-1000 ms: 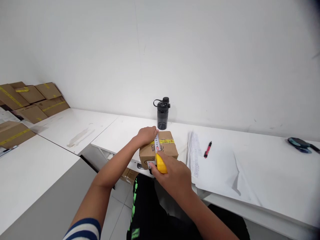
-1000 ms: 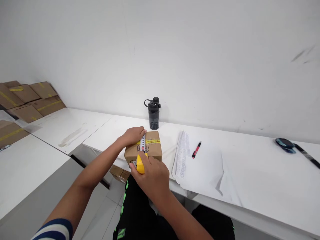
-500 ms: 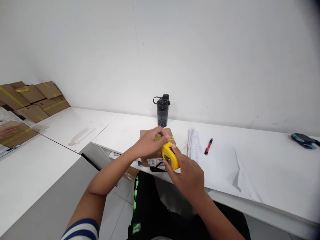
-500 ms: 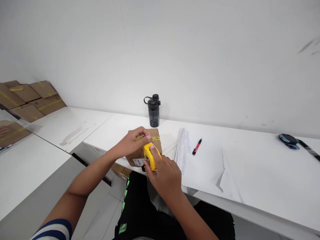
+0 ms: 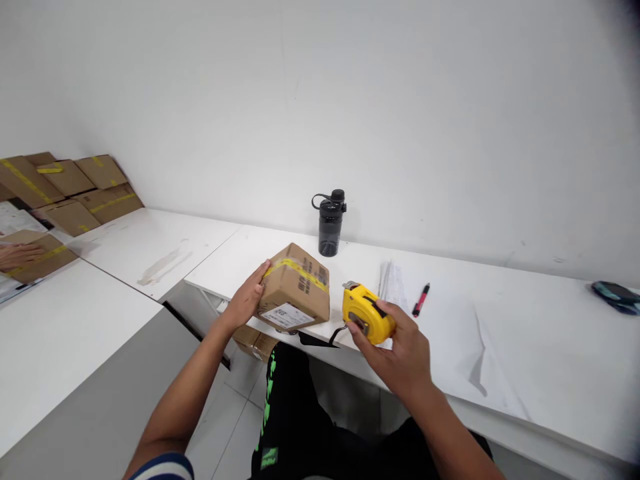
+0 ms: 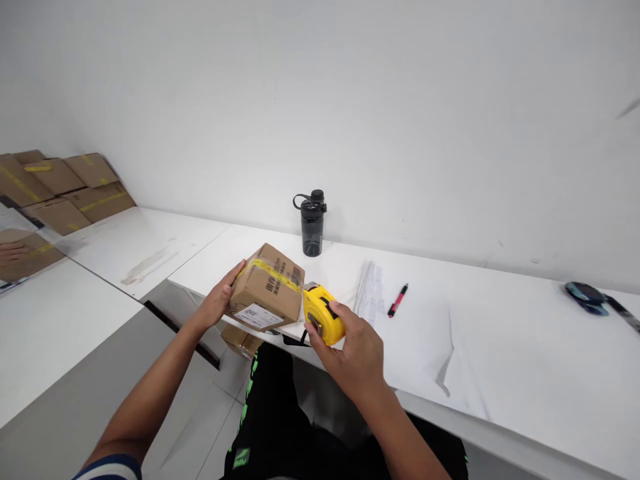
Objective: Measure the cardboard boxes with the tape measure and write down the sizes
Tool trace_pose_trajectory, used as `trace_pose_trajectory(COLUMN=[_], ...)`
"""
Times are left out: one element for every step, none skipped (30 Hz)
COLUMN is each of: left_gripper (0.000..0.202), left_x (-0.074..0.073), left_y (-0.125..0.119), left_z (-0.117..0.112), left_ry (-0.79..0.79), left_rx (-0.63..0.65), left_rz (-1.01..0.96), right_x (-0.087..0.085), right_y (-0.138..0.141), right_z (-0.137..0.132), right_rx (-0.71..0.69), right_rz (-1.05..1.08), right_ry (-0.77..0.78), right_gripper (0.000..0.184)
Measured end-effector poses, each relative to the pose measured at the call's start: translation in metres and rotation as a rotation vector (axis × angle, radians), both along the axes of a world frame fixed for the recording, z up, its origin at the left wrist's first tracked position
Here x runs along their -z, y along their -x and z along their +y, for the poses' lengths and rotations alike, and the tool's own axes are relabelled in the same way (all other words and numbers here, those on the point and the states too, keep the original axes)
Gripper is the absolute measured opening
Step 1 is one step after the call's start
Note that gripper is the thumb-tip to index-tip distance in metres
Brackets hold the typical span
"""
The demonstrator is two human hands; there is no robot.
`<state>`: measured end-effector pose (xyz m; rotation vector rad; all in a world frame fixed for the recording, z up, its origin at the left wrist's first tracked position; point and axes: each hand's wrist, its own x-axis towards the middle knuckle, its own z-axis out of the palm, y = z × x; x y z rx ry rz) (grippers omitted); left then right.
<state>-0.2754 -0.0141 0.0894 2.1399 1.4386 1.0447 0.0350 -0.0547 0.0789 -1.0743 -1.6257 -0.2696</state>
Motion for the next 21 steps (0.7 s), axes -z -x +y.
trace_pose_trajectory(left_gripper=[0.080, 0.081, 0.082, 0.081, 0.080, 0.080, 0.079, 0.077, 0.073, 0.067, 0.060, 0.053, 0.047, 0.044, 0.043, 0.042, 0.042, 0.042, 0.042, 0.043, 0.043], left_x=[0.013, 0.026, 0.039, 0.052, 0.062, 0.070, 0.073, 0.073, 0.068, 0.058, 0.045, 0.029, 0.011, -0.008, -0.025, -0.042, -0.056, -0.067, -0.076, -0.082, -0.087], left_y=[0.004, 0.005, 0.003, -0.002, -0.009, -0.016, -0.023, -0.029, -0.035, -0.038, -0.041, -0.043, -0.044, -0.044, -0.044, -0.044, -0.044, -0.044, -0.045, -0.045, -0.045], left_z=[-0.005, -0.010, -0.013, -0.015, -0.015, -0.015, -0.013, -0.011, -0.009, -0.008, -0.008, -0.009, -0.010, -0.013, -0.015, -0.017, -0.019, -0.021, -0.021, -0.022, -0.022], left_ry=[0.004, 0.017, 0.039, 0.070, 0.109, 0.148, 0.173, 0.178, 0.159, 0.123, 0.078, 0.037, 0.020, 0.031, 0.056, 0.085, 0.115, 0.155, 0.199, 0.247, 0.296], left_rx=[-0.033, -0.052, -0.055, -0.042, -0.023, -0.013, -0.018, -0.044, -0.095, -0.163, -0.228, -0.283, -0.303, -0.270, -0.208, -0.146, -0.092, -0.043, 0.000, 0.043, 0.087], left_rz=[-0.124, -0.235, -0.325, -0.391, -0.442, -0.495, -0.556, -0.624, -0.687, -0.729, -0.741, -0.717, -0.660, -0.591, -0.526, -0.466, -0.408, -0.361, -0.327, -0.307, -0.301], right_x=[-0.002, -0.006, -0.011, -0.017, -0.025, -0.034, -0.045, -0.056, -0.067, -0.078, -0.088, -0.096, -0.104, -0.110, -0.115, -0.119, -0.123, -0.126, -0.129, -0.132, -0.134], right_y=[-0.001, -0.002, -0.002, -0.003, -0.002, -0.001, 0.001, 0.003, 0.006, 0.010, 0.014, 0.018, 0.021, 0.025, 0.027, 0.029, 0.030, 0.031, 0.031, 0.030, 0.029], right_z=[0.003, 0.008, 0.015, 0.022, 0.031, 0.041, 0.050, 0.058, 0.066, 0.071, 0.075, 0.077, 0.078, 0.077, 0.076, 0.074, 0.073, 0.071, 0.070, 0.068, 0.067], right_rx=[-0.017, -0.049, -0.099, -0.170, -0.255, -0.343, -0.421, -0.479, -0.515, -0.531, -0.537, -0.539, -0.536, -0.530, -0.518, -0.501, -0.486, -0.477, -0.476, -0.480, -0.485], right_rz=[-0.009, -0.032, -0.075, -0.140, -0.224, -0.324, -0.431, -0.538, -0.641, -0.736, -0.823, -0.902, -0.973, -1.036, -1.090, -1.133, -1.167, -1.192, -1.209, -1.220, -1.226], right_ry=[0.037, 0.067, 0.086, 0.090, 0.086, 0.080, 0.074, 0.071, 0.074, 0.077, 0.074, 0.059, 0.030, -0.011, -0.063, -0.119, -0.174, -0.221, -0.259, -0.287, -0.304], right_gripper=[0.044, 0.043, 0.043, 0.042, 0.042, 0.042, 0.041, 0.041, 0.039, 0.037, 0.036, 0.034, 0.033, 0.032, 0.031, 0.032, 0.033, 0.036, 0.039, 0.040, 0.041])
